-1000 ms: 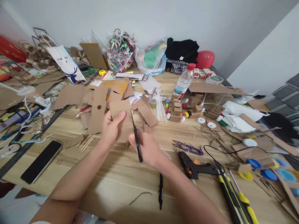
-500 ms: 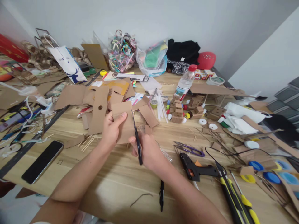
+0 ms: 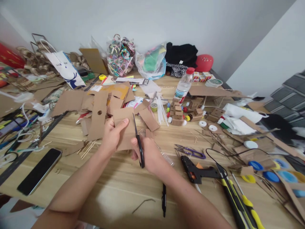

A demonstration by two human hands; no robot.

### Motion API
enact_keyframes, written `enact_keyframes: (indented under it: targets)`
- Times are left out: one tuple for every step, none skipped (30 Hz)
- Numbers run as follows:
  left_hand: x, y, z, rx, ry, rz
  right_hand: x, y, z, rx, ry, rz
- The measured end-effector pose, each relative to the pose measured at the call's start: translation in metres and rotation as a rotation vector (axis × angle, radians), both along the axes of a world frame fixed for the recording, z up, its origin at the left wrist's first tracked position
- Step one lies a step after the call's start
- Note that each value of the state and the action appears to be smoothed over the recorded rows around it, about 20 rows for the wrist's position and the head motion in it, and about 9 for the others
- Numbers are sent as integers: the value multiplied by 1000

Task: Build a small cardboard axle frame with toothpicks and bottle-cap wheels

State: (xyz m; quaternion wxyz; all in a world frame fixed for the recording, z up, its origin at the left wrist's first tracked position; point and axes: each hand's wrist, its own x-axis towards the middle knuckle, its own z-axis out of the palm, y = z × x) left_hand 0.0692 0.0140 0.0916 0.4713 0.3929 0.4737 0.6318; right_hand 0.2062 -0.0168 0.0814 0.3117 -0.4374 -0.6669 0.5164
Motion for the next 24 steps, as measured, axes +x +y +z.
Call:
enact_keyframes:
  targets:
    - [1,-1,0,-7,3,-11,1,0,1,13,-16,-6]
    - [2,-1,1,-11,3,-21,3,0,2,19,-31,-14]
    - [3,-2,1,-13,0,-30,3,0,3,22,-42,-23]
    - [3,-2,1,-14,-2,-38,4,0,2,26,-50,-29]
    - [4,-2,1,-14,-3,-45,3,0,1,32,-56,-29]
    - [4,-2,1,-13,-1,-49,3,0,0,38,-57,-28]
    - [4,-2,1,-11,1,-49,1,0,-1,38,-53,-30]
    - [3,-2,1,-10,4,-48,0,0,-2,29,-41,-32]
    - [3,-1,1,-10,7,-48,-2,-1,-3,10,-20,-36]
    - [3,-1,1,-11,9,-47,-4,-1,-4,-18,8,-44]
    - [2,-1,1,-14,10,-47,-5,-1,-4,-49,39,-55]
    - [2,-1,1,-19,8,-46,-6,-1,-5,-77,68,-66]
    - [2,-1,2,-23,4,-45,-7,-1,-5,-100,89,-75]
    - [2,-1,2,-27,-3,-45,-7,-1,-5,-114,102,-80]
    - [3,-2,2,-32,-9,-47,-7,0,-4,-116,105,-81]
    - [3,-3,2,-37,-11,-51,-6,0,-4,-108,100,-75]
    - [4,-3,1,-43,-9,-58,-5,0,-3,-93,89,-63]
    - [4,-4,1,-51,-4,-70,-3,1,-3,-79,76,-49]
    - [5,-5,0,-61,1,-85,-2,1,-2,-67,65,-38]
    - [6,-5,0,-76,4,-103,-1,1,-2,-61,58,-37]
    - [6,-6,0,-90,4,-118,-1,1,-2,-61,57,-43]
    - [6,-6,0,-101,2,-130,-1,1,-2,-60,62,-53]
    - [7,-6,0,-106,-1,-135,-1,0,-3,-57,70,-63]
    - [7,-6,0,-103,-3,-133,-2,0,-4,-54,79,-69]
